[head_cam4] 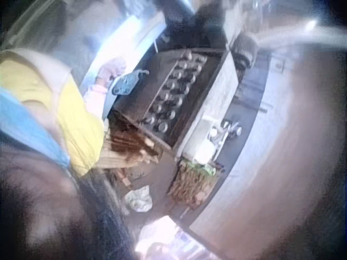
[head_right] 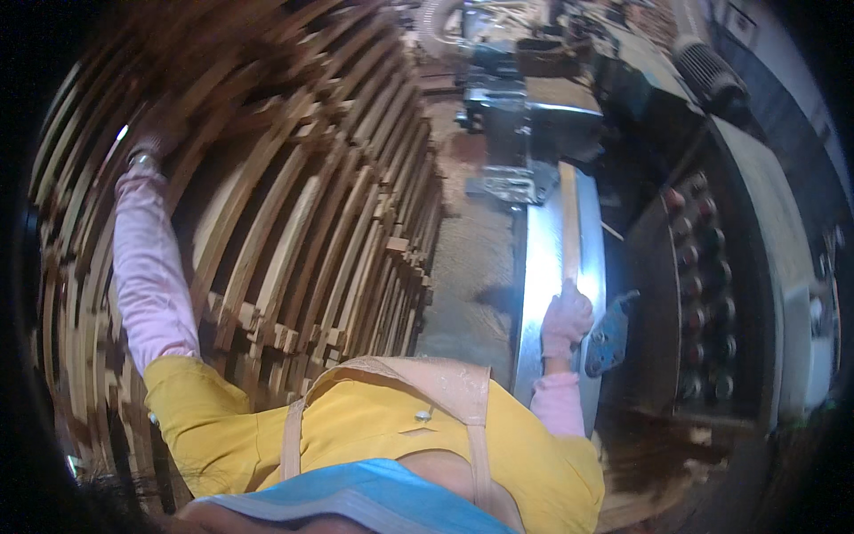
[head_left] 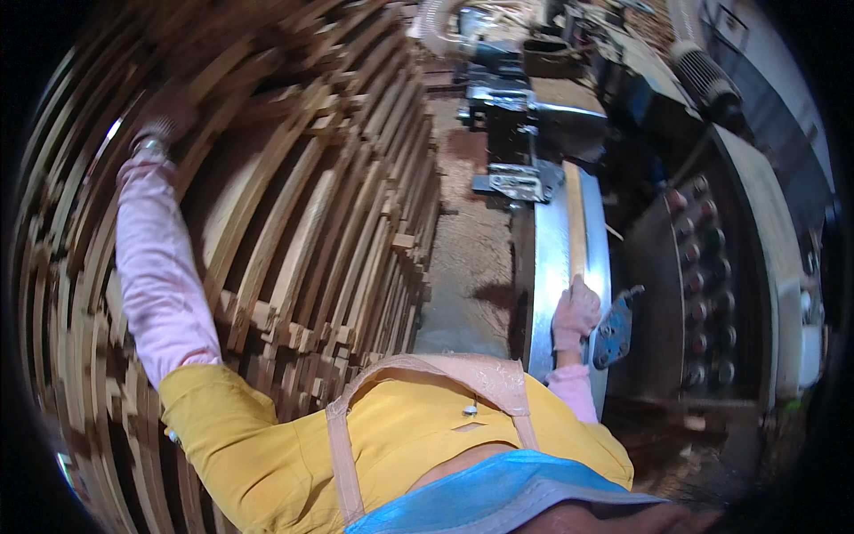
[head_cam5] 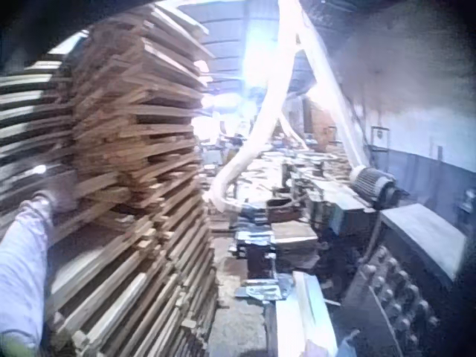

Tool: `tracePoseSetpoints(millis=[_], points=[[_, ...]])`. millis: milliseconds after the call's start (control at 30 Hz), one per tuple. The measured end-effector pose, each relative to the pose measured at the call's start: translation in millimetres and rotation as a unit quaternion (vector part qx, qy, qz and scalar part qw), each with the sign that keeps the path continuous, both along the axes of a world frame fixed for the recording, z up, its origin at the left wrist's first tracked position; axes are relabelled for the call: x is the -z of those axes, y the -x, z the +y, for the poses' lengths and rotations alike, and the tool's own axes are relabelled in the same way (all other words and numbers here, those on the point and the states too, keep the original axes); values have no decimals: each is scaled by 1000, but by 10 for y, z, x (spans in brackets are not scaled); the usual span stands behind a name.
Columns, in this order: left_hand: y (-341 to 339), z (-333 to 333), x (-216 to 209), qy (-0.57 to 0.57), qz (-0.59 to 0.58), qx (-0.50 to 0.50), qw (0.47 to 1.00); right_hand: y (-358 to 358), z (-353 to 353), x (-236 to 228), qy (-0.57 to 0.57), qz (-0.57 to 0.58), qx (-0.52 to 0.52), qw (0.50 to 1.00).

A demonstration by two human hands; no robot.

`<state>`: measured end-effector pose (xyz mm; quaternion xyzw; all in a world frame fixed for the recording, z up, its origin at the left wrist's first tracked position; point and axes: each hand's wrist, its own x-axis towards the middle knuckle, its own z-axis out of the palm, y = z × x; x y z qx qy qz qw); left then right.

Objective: The person picks up wooden slats from a stack and feeds them one at a time through a planing machine, repeating this process for multiple pieces of lumber.

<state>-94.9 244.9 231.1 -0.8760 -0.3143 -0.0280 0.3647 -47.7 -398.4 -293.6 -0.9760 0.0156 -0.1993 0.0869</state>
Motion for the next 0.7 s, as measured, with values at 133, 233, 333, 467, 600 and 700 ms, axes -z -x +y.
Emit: tracePoseSetpoints(millis=[133, 233, 333, 467, 600, 700], points=[[20, -1136, -182, 130, -121, 29, 984, -895, 78, 54, 6, 17, -9, 1000], [-217, -1530, 55, 211, -124, 239, 940, -1233, 264, -394, -67, 182, 1, 981], [-570, -2507, 395, 114, 45, 302, 945, -1637, 361, -537, -468, 60, -203, 858], [-822, -3190, 1504, 26, 134, 575, 807, -735, 792, -1714, -392, -93, -484, 777], [-983, -3949, 2283, 18, 208, 694, 689, 9, 626, -1340, -309, 17, -360, 880], [-967, -4195, 2438, 8, 277, 715, 643, 687, 263, -789, -372, 51, -241, 895]])
